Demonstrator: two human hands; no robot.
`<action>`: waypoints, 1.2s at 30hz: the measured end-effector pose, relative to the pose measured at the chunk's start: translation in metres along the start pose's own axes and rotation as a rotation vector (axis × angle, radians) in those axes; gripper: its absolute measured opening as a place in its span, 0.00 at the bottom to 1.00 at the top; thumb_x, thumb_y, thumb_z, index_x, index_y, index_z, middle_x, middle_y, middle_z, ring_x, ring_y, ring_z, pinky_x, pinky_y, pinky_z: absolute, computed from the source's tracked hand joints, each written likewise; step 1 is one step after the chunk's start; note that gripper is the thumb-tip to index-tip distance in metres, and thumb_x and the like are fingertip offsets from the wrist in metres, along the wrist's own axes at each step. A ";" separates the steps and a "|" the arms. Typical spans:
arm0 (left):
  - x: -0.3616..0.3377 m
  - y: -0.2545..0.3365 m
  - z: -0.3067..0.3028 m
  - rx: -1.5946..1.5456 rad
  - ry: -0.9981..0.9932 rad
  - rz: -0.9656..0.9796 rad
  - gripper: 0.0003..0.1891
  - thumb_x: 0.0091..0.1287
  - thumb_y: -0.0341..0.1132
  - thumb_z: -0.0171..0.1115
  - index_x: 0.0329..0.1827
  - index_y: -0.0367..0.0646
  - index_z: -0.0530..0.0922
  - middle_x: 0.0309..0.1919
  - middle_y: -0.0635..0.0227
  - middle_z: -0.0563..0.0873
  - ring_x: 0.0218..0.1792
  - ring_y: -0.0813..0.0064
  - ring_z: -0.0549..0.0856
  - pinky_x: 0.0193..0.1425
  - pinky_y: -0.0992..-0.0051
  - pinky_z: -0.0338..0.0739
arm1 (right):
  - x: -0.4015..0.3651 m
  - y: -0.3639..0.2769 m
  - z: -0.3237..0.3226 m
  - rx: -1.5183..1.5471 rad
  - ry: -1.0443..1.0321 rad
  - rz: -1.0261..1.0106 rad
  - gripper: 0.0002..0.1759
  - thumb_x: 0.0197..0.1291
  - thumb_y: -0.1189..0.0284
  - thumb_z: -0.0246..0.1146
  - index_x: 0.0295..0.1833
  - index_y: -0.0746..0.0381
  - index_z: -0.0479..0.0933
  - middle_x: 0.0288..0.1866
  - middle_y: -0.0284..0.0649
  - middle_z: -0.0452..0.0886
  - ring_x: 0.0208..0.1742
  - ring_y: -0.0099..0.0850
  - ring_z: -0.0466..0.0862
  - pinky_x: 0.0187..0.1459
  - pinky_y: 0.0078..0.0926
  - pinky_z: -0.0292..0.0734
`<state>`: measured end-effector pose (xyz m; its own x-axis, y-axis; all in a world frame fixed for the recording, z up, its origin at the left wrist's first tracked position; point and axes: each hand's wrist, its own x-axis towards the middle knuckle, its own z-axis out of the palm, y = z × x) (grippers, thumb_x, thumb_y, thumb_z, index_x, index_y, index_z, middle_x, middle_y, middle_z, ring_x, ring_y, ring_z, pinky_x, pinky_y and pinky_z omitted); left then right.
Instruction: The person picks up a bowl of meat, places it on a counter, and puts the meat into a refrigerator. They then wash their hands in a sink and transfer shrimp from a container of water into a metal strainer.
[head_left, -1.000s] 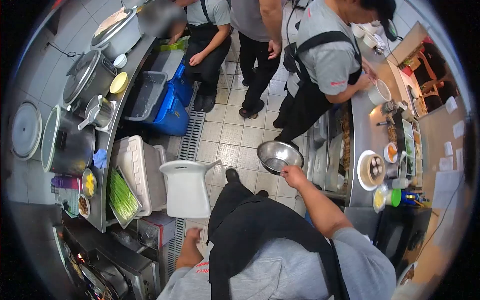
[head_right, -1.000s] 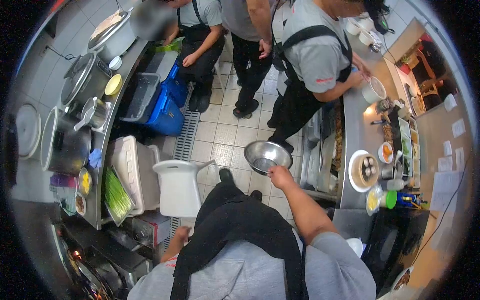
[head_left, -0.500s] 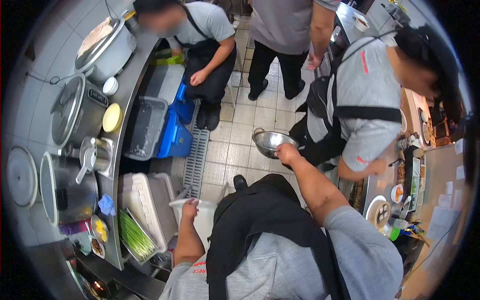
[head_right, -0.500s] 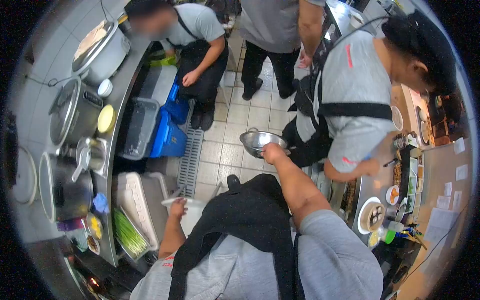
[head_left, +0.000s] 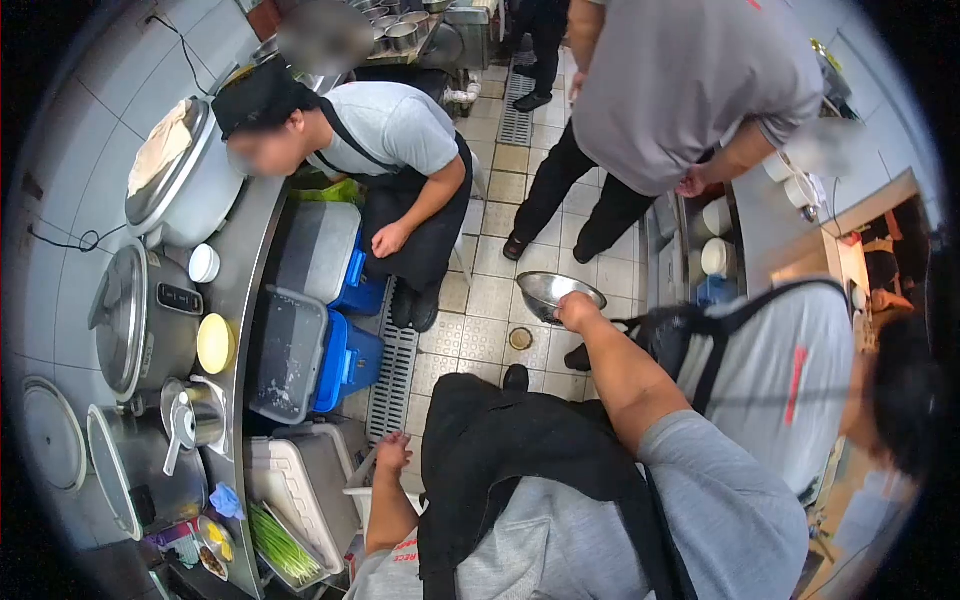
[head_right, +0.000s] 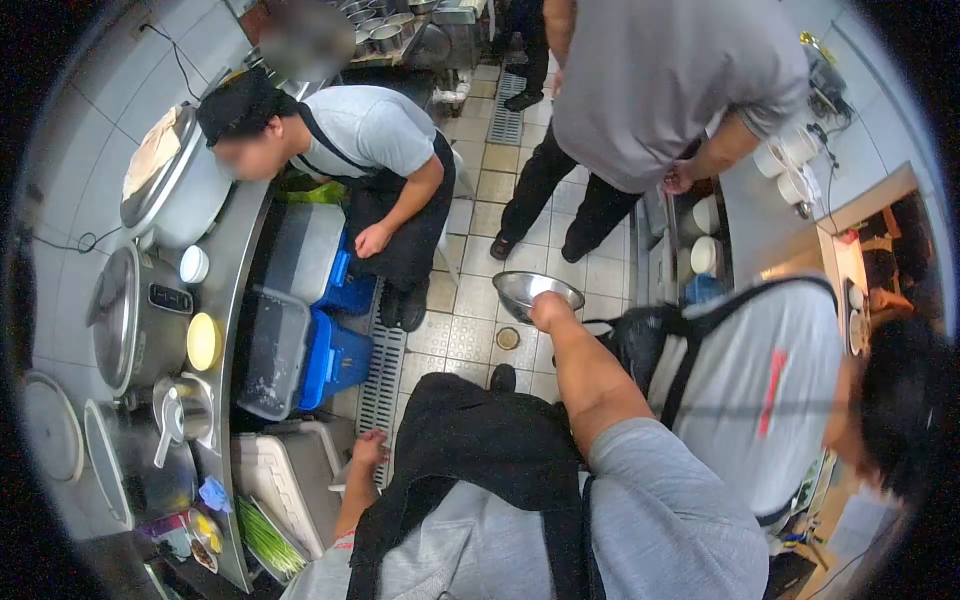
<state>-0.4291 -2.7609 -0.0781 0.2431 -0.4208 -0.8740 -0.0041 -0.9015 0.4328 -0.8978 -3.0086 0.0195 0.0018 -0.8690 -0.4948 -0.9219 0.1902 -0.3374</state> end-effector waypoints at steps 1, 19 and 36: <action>-0.010 -0.002 0.005 -0.044 -0.016 -0.031 0.22 0.61 0.41 0.63 0.58 0.49 0.73 0.41 0.69 0.83 0.28 0.68 0.81 0.30 0.67 0.74 | 0.010 0.001 -0.004 -0.058 -0.012 -0.009 0.15 0.54 0.61 0.64 0.43 0.58 0.82 0.45 0.49 0.82 0.49 0.44 0.80 0.53 0.37 0.74; 0.033 0.429 0.146 0.284 -0.552 0.716 0.26 0.63 0.37 0.63 0.62 0.35 0.69 0.53 0.58 0.79 0.53 0.71 0.78 0.57 0.74 0.72 | 0.096 0.023 -0.070 0.382 0.204 0.120 0.12 0.55 0.65 0.65 0.37 0.63 0.80 0.30 0.45 0.82 0.33 0.36 0.81 0.41 0.33 0.74; -0.152 0.772 0.323 0.077 -0.578 1.697 0.35 0.62 0.41 0.64 0.71 0.47 0.60 0.71 0.58 0.57 0.68 0.60 0.63 0.66 0.58 0.64 | 0.229 0.008 -0.191 0.398 -0.024 -0.138 0.11 0.56 0.67 0.64 0.37 0.65 0.79 0.27 0.41 0.79 0.32 0.26 0.76 0.39 0.27 0.72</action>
<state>-0.7825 -3.4256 0.3173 -0.4096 -0.7609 0.5033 0.0924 0.5142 0.8527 -0.9790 -3.2935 0.0564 0.1283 -0.8889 -0.4398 -0.6910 0.2380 -0.6826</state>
